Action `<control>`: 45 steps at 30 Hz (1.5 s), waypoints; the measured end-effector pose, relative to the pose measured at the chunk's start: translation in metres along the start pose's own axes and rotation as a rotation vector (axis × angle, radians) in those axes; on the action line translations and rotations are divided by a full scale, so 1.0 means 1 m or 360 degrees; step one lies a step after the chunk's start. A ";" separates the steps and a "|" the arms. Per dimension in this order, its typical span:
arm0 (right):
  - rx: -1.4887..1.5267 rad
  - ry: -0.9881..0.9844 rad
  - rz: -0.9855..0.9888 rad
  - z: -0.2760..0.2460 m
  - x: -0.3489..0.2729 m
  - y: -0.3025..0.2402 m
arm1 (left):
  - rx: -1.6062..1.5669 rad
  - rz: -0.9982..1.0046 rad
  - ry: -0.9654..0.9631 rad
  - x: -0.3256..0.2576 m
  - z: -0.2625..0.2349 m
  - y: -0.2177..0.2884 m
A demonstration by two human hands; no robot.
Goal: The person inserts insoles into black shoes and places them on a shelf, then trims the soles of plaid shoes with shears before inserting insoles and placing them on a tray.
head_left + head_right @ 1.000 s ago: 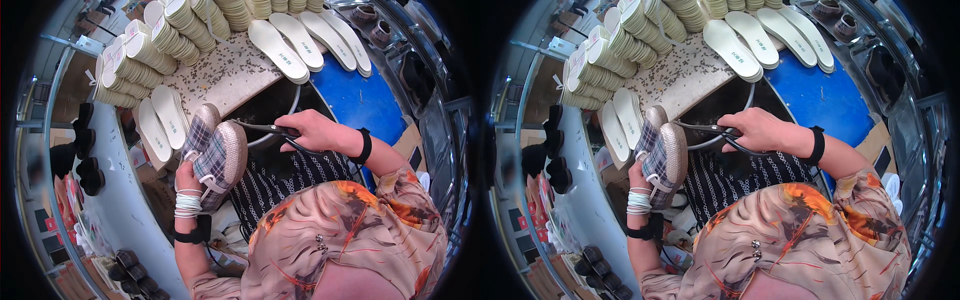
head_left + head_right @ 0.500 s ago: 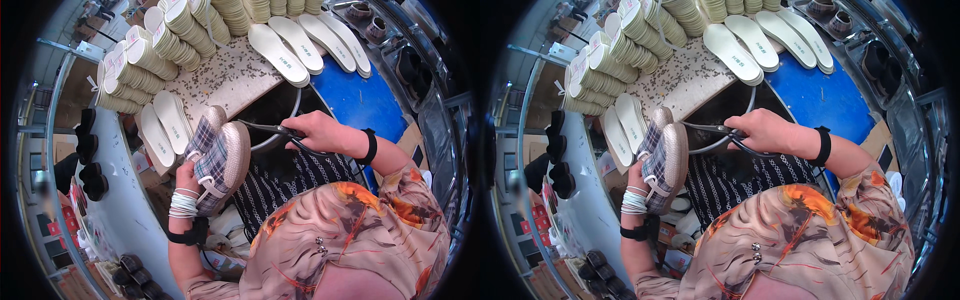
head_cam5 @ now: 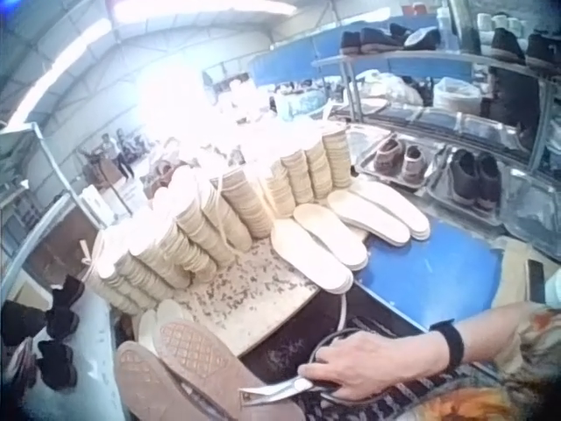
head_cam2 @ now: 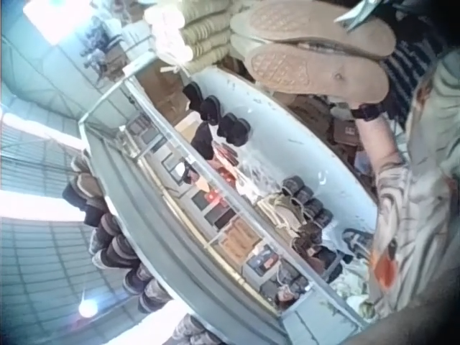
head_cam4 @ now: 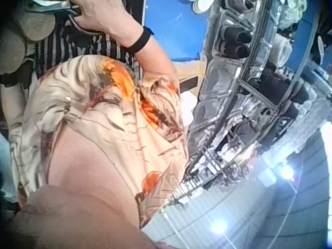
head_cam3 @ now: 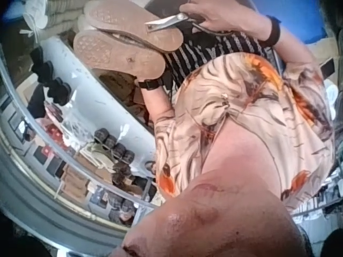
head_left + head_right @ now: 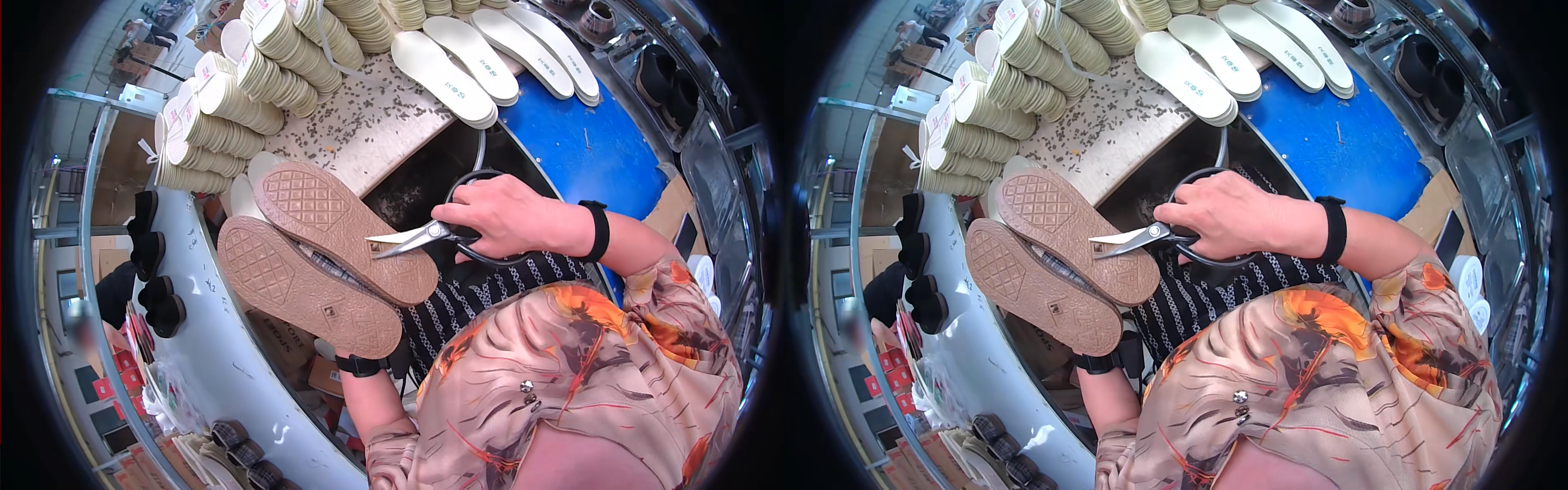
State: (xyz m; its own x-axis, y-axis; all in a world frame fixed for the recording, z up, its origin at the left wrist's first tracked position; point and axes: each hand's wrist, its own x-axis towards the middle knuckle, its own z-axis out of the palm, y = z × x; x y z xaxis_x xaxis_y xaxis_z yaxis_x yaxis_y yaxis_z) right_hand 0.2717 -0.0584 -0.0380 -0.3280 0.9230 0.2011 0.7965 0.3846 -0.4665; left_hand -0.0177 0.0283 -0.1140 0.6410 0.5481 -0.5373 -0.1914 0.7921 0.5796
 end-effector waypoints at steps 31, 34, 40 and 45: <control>0.0439 0.0193 0.0077 0.010 -0.008 0.015 | -0.0630 0.0315 0.0351 0.035 0.037 -0.012; 0.0912 0.0242 0.0501 0.015 -0.027 0.023 | 0.1081 0.1337 0.0752 0.105 -0.027 -0.029; 0.1102 0.0266 0.1128 0.007 -0.066 0.034 | 0.2728 0.0900 0.1121 0.081 0.074 -0.007; 0.1009 0.0384 0.1163 0.002 -0.066 0.046 | 0.3149 0.0815 0.0424 0.017 0.109 -0.005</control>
State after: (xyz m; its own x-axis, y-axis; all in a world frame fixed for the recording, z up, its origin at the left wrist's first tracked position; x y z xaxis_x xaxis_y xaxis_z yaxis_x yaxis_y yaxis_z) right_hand 0.3286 -0.1020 -0.0745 0.3029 0.9355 -0.1821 0.3199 -0.2797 -0.9052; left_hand 0.0748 0.0047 -0.0594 0.6664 0.7392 -0.0973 0.7263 -0.6141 0.3089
